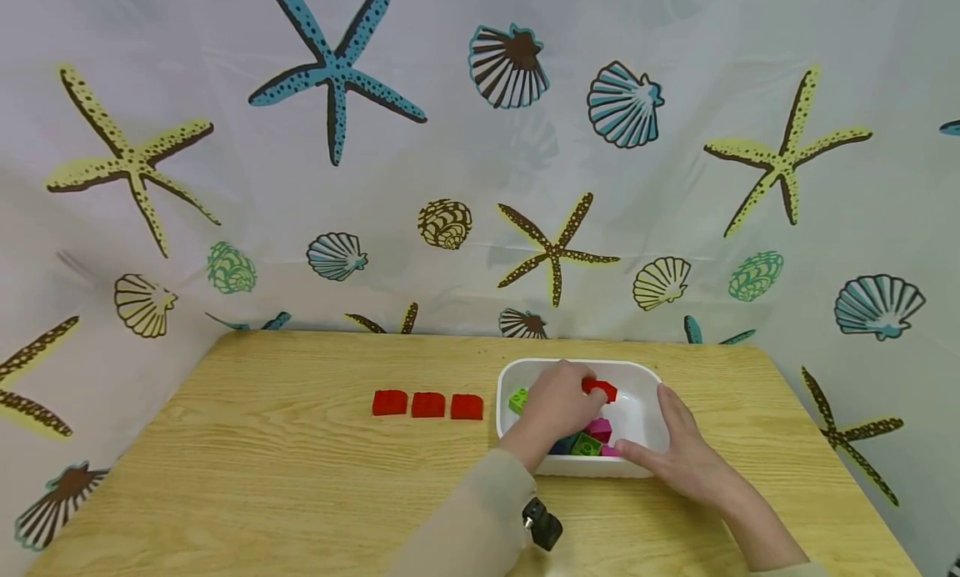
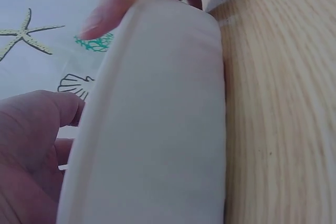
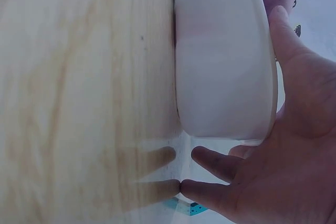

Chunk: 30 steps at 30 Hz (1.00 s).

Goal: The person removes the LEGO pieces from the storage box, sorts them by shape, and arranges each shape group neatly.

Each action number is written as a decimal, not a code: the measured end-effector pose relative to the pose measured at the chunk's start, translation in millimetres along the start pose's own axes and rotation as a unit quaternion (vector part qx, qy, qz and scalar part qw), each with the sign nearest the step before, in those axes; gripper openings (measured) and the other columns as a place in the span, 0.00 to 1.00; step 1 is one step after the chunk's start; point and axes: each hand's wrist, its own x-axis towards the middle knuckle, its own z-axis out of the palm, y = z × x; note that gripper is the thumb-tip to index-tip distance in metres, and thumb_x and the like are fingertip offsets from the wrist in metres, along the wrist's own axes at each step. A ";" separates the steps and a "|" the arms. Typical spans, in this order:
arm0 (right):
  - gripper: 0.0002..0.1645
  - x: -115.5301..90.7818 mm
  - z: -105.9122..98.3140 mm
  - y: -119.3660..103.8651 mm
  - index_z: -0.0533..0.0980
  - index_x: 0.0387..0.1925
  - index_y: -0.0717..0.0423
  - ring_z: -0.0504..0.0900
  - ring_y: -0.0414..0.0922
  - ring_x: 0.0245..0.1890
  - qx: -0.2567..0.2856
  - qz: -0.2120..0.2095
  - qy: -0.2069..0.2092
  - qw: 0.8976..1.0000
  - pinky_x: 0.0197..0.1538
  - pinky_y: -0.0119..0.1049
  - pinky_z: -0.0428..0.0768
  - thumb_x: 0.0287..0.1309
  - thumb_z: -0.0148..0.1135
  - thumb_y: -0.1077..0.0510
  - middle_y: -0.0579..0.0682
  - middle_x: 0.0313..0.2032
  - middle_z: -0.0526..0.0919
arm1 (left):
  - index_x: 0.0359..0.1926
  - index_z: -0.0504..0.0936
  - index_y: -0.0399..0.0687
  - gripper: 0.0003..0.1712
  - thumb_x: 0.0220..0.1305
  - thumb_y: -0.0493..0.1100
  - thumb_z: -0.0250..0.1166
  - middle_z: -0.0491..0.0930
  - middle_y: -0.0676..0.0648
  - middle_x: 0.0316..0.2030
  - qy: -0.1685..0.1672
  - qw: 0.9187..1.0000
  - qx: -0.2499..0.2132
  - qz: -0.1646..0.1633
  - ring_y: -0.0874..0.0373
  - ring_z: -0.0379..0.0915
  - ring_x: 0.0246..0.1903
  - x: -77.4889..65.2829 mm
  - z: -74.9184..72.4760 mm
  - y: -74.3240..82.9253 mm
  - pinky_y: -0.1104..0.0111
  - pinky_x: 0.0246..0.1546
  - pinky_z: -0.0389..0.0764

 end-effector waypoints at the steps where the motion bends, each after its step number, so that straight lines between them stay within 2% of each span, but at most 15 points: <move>1: 0.80 -0.1 0.0 -0.2 0.29 0.88 0.62 0.46 0.77 0.82 -0.001 0.001 0.000 1.000 0.76 0.77 0.57 0.67 0.72 0.28 0.71 0.86 0.32 | 0.64 0.89 0.49 0.20 0.77 0.50 0.69 0.83 0.48 0.52 0.002 1.000 -0.002 0.001 0.54 0.75 0.46 -1.7 -2.0 0.2 0.59 0.53 0.86; 5: 0.80 -0.4 0.0 -0.6 0.29 0.88 0.61 0.46 0.78 0.82 -0.003 0.008 -0.001 1.000 0.75 0.78 0.57 0.67 0.71 0.28 0.71 0.86 0.32 | 0.67 0.87 0.48 0.22 0.78 0.50 0.67 0.82 0.45 0.57 0.010 1.000 -0.014 0.007 0.51 0.76 0.51 -8.5 -10.9 1.3 0.55 0.60 0.84; 13: 0.79 -0.3 -0.3 -1.1 0.28 0.88 0.60 0.45 0.78 0.82 -0.001 0.010 -0.006 1.000 0.74 0.79 0.56 0.68 0.71 0.28 0.70 0.86 0.31 | 0.67 0.86 0.47 0.22 0.77 0.48 0.69 0.83 0.45 0.59 0.019 0.998 -0.056 0.011 0.50 0.77 0.54 -19.9 -25.5 1.4 0.53 0.62 0.84; 23: 0.79 -0.9 -0.3 -2.5 0.28 0.88 0.59 0.43 0.78 0.82 -0.003 0.017 -0.005 1.000 0.74 0.79 0.53 0.68 0.70 0.28 0.70 0.86 0.30 | 0.63 0.85 0.49 0.19 0.76 0.47 0.71 0.85 0.50 0.50 0.031 0.996 -0.082 0.009 0.54 0.78 0.46 -30.7 -44.1 -11.1 0.61 0.49 0.87; 30: 0.79 -0.1 0.0 -2.7 0.27 0.88 0.59 0.42 0.78 0.83 -0.004 0.020 -0.004 1.000 0.74 0.79 0.53 0.68 0.70 0.28 0.70 0.86 0.30 | 0.61 0.83 0.48 0.19 0.72 0.44 0.73 0.85 0.49 0.50 0.041 0.993 -0.106 0.003 0.51 0.78 0.49 -36.0 -54.8 -26.9 0.58 0.51 0.87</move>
